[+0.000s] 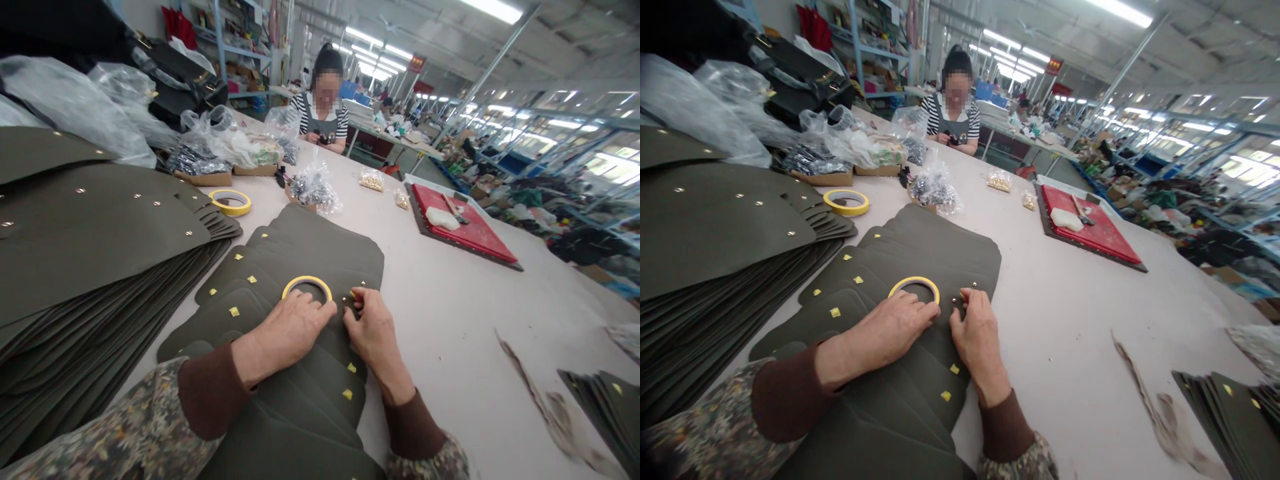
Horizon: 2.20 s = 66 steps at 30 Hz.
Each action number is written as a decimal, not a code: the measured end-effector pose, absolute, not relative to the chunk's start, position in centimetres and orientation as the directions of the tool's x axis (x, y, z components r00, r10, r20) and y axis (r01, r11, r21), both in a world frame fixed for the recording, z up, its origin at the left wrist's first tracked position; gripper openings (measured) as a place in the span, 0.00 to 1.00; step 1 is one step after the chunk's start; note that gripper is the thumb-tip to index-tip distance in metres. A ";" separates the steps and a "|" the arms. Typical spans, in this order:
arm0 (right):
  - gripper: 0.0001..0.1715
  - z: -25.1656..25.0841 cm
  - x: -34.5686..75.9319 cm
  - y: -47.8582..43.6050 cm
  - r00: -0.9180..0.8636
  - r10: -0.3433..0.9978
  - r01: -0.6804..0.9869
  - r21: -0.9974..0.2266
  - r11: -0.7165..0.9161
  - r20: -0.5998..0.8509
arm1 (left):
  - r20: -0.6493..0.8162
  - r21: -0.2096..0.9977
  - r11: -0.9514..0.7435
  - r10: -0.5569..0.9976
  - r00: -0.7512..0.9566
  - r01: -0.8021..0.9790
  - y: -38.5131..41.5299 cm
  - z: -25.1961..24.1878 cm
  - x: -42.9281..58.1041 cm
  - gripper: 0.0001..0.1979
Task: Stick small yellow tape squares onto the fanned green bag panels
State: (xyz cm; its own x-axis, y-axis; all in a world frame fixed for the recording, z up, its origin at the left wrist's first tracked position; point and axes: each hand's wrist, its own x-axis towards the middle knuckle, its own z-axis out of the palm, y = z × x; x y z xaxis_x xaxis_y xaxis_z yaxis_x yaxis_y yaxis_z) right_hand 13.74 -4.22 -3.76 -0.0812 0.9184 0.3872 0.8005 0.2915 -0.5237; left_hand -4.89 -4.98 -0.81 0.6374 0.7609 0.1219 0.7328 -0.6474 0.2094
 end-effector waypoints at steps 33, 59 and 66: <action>0.11 -2.2 13.5 -7.6 -0.114 0.990 0.745 -0.667 0.031 -0.081 | 0.151 0.206 -0.715 0.698 0.700 0.668 -4.7 -2.0 -6.0 0.04; 0.10 -2.6 14.3 -9.0 -0.293 0.956 0.816 -0.525 0.243 -0.011 | 0.299 0.500 -0.714 0.673 0.676 0.490 -4.4 -1.3 -6.1 0.09; 0.08 -2.0 14.0 -8.9 -0.142 0.961 0.566 -0.777 0.275 0.236 | 0.289 0.558 -0.667 0.714 0.638 0.494 -4.6 -1.5 -5.7 0.20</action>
State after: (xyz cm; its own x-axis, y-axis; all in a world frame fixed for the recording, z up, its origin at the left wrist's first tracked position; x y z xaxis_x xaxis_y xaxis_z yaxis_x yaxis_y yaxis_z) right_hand 14.03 -8.86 -1.99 -0.1423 0.9612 0.2364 0.5660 0.2750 -0.7772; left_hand -5.74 -4.65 -1.45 0.6376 0.7143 0.2885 0.4943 -0.6665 0.5580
